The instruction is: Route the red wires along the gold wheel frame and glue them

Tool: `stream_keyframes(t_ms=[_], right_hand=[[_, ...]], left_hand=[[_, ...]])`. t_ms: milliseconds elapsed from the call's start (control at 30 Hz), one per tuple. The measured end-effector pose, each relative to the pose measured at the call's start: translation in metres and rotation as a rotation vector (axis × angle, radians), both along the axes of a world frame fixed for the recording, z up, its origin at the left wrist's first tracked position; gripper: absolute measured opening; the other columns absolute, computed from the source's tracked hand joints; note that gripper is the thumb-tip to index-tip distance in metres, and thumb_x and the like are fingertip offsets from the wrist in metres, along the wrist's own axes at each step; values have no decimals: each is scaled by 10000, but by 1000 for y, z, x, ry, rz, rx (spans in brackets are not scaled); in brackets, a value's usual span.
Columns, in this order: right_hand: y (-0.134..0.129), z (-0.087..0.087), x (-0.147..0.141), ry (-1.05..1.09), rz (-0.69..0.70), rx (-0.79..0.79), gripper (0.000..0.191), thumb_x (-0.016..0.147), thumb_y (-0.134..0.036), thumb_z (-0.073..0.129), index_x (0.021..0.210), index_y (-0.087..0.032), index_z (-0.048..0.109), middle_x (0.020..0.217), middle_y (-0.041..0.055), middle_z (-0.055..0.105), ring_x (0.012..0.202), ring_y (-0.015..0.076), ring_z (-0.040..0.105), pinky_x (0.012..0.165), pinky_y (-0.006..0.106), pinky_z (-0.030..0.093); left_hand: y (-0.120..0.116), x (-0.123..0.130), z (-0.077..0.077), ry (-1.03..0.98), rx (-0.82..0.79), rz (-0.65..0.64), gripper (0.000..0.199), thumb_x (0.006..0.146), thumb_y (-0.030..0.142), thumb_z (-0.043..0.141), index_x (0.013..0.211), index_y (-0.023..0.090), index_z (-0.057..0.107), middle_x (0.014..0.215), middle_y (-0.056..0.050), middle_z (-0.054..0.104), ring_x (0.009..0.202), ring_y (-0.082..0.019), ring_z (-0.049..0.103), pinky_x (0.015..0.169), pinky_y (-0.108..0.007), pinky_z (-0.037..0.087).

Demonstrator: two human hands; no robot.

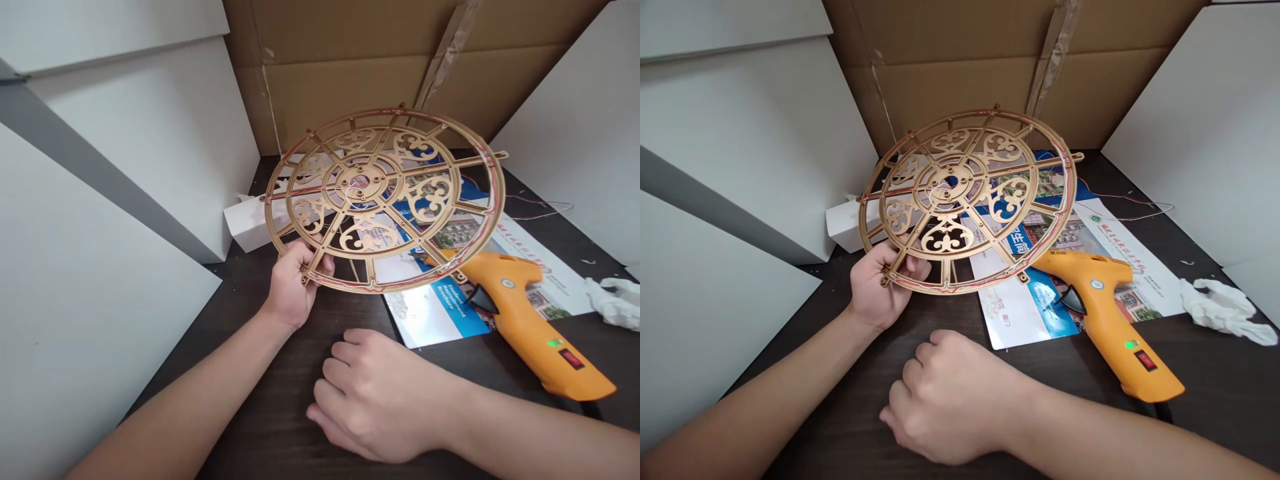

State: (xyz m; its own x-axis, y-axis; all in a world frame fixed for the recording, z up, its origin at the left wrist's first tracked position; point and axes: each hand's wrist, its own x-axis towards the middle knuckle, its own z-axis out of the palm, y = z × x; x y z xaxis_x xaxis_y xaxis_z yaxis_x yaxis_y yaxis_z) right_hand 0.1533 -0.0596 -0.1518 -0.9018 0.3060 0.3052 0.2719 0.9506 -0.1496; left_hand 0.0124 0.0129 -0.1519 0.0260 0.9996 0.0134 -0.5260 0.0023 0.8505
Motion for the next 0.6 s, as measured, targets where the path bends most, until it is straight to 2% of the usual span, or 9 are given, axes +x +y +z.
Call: stream_keyframes(t_ms=[133, 200, 267, 400, 600], right_hand=[[2, 0, 0, -9, 0, -35, 305, 968, -322, 556, 698, -201, 630, 586, -9, 613, 491, 190, 520, 511, 372, 336], [3, -1, 0, -18, -5, -43, 310, 969, -323, 547, 696, -203, 631, 582, -7, 615, 491, 191, 522, 519, 372, 333], [3, -2, 0, -25, 4, -39, 318, 978, -312, 536, 700, -197, 639, 576, -2, 617, 492, 187, 524, 534, 370, 341], [3, -5, 0, -33, 56, -23, 344, 1006, -284, 507, 717, -175, 659, 575, 9, 617, 483, 176, 509, 561, 357, 370], [5, -5, 0, -83, 67, -35, 359, 1012, -281, 483, 718, -172, 657, 581, 14, 612, 482, 181, 515, 568, 353, 388]], left_hand=[[-3, -3, -7, 134, 179, -24, 206, 695, 178, 540, 489, 168, 553, 572, -11, 467, 509, -112, 400, 525, -280, 343], [-8, -3, -7, 248, 272, -36, 231, 731, 143, 534, 502, 172, 541, 591, -19, 497, 567, -127, 443, 581, -287, 365], [-13, -1, -2, 321, 321, -114, 253, 755, 121, 503, 510, 177, 528, 568, -24, 504, 582, -140, 461, 584, -294, 355], [-21, 4, 6, 324, 289, -247, 225, 731, 133, 456, 525, 180, 533, 544, -23, 503, 535, -131, 434, 527, -291, 324], [-21, 4, 4, 282, 259, -278, 175, 699, 140, 465, 543, 185, 531, 539, -7, 488, 518, -122, 412, 508, -285, 316]])
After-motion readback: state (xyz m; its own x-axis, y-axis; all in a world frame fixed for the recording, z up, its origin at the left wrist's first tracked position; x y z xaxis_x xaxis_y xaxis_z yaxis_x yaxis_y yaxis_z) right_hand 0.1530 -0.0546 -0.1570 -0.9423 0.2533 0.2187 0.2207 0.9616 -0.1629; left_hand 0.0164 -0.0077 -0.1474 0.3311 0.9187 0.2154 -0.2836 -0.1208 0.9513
